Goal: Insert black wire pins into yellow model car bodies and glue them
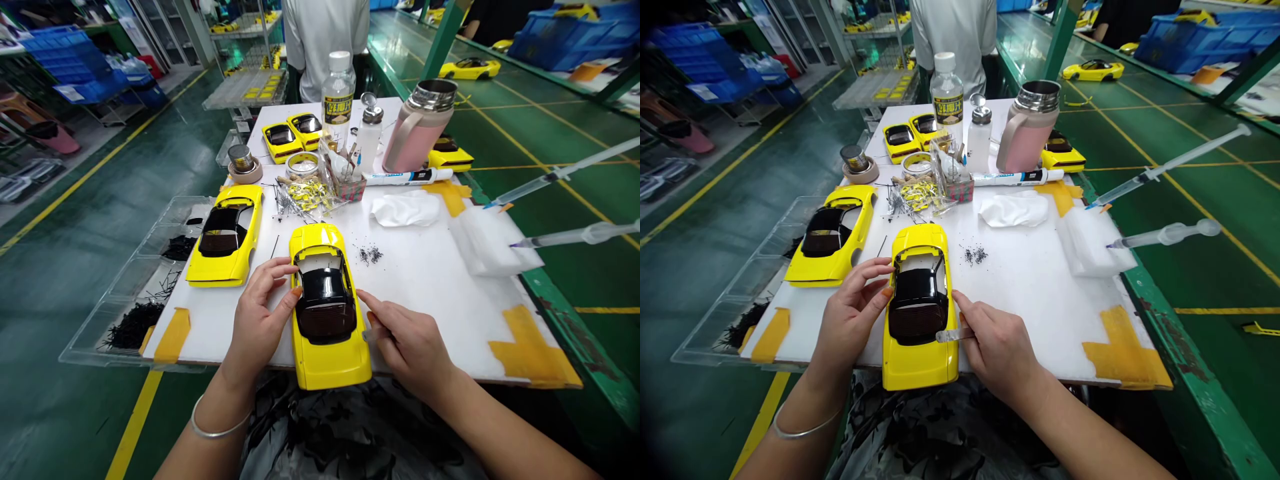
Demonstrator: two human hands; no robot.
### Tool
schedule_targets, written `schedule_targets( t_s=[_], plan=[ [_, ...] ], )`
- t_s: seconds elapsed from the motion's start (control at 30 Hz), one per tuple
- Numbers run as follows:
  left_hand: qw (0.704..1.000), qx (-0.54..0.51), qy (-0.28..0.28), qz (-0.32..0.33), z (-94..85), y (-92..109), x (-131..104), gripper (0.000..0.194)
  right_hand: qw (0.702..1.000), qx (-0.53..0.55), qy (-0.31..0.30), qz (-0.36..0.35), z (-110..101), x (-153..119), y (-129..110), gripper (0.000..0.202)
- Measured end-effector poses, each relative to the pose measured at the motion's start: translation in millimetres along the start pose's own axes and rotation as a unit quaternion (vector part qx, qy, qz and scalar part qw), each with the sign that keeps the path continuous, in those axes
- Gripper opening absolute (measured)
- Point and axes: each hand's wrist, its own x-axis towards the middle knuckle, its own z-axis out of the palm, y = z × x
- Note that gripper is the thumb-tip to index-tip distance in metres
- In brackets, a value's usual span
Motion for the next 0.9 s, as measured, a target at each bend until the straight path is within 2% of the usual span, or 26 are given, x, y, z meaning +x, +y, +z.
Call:
schedule_targets(
  t_s=[0.2, 0.53, 0.77, 0.9],
  plan=[
    [1.000, 0.002, -0.003, -0.001, 0.1, 0.0, -0.2, 0.022, 0.999, -0.028, -0.013, -0.025, -1.7, 0.3, -2.3, 0.048],
    [1.000, 0.006, -0.001, -0.004, -0.1, 1.0, 0.1, 0.022, 0.997, -0.002, -0.072, -0.028, -6.8, -3.0, -5.3, 0.062],
    [1.000, 0.001, 0.002, -0.003, 0.6, -0.2, -0.4, 0.022, 0.999, 0.050, -0.017, 0.006, -4.7, -7.1, -6.1, 0.064],
    [1.000, 0.005, 0.001, -0.006, 0.1, 0.0, -0.4, 0.023, 0.998, 0.059, -0.013, 0.021, -4.2, -7.2, -4.5, 0.063]
  ],
)
